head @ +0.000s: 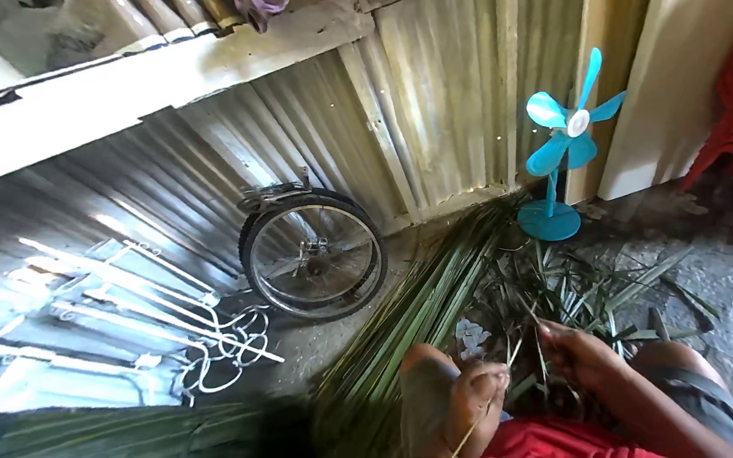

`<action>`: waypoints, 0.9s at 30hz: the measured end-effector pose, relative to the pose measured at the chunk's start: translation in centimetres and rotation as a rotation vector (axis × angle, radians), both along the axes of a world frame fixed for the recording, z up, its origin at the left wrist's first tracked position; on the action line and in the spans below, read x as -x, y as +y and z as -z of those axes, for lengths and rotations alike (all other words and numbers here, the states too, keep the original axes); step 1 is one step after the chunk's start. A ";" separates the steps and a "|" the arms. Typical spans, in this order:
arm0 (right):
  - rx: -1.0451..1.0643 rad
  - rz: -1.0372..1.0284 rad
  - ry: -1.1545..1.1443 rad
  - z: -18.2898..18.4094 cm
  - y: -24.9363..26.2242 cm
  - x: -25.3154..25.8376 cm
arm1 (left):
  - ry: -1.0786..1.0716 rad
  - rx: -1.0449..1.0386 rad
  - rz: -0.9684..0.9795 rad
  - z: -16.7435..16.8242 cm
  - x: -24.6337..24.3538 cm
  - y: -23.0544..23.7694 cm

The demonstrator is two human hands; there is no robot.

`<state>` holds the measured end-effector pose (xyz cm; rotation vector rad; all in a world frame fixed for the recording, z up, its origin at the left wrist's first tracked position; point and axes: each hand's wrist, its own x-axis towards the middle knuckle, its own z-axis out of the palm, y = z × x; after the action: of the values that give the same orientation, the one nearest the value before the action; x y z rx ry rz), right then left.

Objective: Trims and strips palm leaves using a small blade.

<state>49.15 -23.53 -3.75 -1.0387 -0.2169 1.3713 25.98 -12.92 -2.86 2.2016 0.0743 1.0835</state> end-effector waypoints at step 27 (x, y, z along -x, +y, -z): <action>0.462 0.358 -0.221 8.7 -4.2 -9.3 | 1.315 0.535 -0.965 9.9 17.7 7.9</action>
<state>58.48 -27.73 -12.44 -1.5343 0.1308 0.9980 8.29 -4.97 -12.72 1.9345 1.8496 -0.2243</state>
